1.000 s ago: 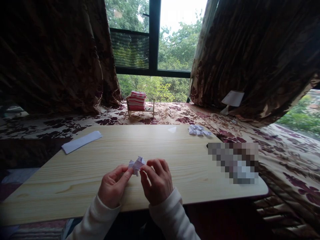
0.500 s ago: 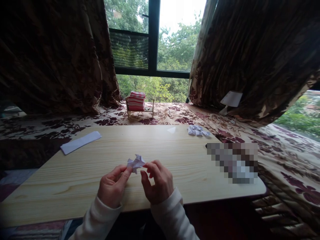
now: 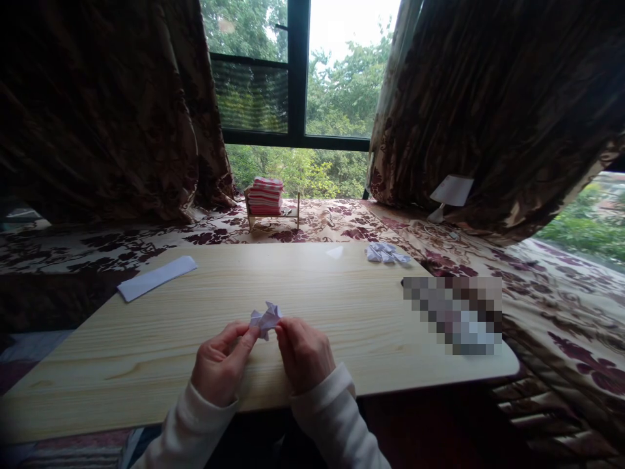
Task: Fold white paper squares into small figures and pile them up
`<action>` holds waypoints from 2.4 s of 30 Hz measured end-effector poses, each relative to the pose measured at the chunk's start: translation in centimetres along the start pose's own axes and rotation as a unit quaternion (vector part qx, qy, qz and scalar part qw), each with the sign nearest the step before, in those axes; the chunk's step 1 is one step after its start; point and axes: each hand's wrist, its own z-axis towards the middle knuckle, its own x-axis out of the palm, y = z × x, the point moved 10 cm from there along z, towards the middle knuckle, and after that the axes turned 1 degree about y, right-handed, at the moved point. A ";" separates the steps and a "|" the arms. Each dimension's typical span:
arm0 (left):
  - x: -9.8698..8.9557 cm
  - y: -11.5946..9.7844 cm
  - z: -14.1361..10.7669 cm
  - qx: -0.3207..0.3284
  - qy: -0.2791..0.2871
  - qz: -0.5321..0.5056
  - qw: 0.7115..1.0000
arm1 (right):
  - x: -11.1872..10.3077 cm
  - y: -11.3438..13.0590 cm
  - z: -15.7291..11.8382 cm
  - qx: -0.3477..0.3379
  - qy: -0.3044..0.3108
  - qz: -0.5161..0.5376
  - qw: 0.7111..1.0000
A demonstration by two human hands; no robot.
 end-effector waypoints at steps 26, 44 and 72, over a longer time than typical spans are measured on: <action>1.4 0.5 -0.2 -0.028 0.056 -0.073 0.995 | 3.6 -4.1 -1.2 0.317 -0.068 0.423 0.846; 1.1 0.6 -0.3 -0.053 0.034 -0.080 0.995 | 2.5 -5.4 -2.2 0.333 -0.067 0.358 0.869; 2.2 -0.8 -0.3 -0.012 0.088 -0.057 0.994 | -1.1 -2.2 -1.0 0.153 -0.094 0.194 0.964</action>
